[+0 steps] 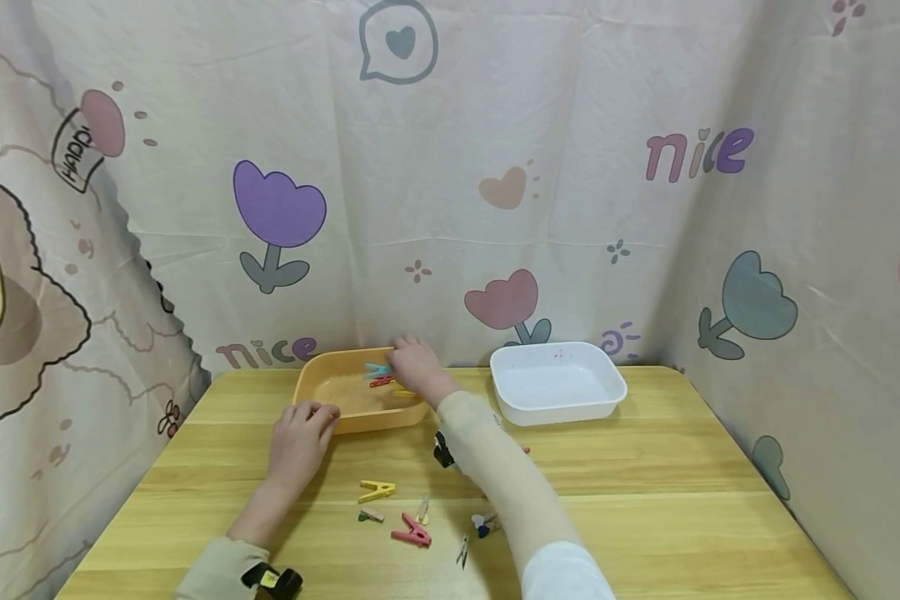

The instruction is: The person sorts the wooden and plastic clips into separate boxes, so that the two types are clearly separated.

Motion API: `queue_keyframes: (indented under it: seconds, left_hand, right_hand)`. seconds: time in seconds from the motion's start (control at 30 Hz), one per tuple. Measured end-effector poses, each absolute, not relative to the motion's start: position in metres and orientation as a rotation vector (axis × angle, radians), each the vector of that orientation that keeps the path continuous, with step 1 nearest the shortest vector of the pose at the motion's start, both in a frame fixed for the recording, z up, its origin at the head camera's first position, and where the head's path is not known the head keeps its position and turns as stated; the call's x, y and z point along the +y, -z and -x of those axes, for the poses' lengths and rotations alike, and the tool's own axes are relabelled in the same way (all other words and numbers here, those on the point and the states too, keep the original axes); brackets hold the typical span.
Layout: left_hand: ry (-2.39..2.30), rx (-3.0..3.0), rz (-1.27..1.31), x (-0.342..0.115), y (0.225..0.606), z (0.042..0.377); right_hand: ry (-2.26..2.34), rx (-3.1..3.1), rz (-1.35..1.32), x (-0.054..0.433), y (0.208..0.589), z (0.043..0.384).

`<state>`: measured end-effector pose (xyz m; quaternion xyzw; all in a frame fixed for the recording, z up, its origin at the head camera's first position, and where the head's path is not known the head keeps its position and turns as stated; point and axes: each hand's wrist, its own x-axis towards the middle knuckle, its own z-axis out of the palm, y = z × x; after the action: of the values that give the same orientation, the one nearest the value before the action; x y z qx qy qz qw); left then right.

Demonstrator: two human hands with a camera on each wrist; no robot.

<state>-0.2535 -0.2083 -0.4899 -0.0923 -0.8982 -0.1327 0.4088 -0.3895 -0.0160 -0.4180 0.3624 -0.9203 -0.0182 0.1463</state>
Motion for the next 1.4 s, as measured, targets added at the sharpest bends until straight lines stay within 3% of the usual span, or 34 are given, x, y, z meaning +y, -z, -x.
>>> queue_keyframes:
  seconds: [0.77,1.4]
  left_hand:
    - [0.336,-2.270,0.223,-0.207,0.490,0.253]
    - [0.332,-2.281,0.212,-0.208,0.490,0.254]
  right_hand:
    - [-0.062,-2.763,-1.000,-0.017,0.432,0.392]
    - [-0.150,-2.546,-1.109,0.006,0.416,0.375]
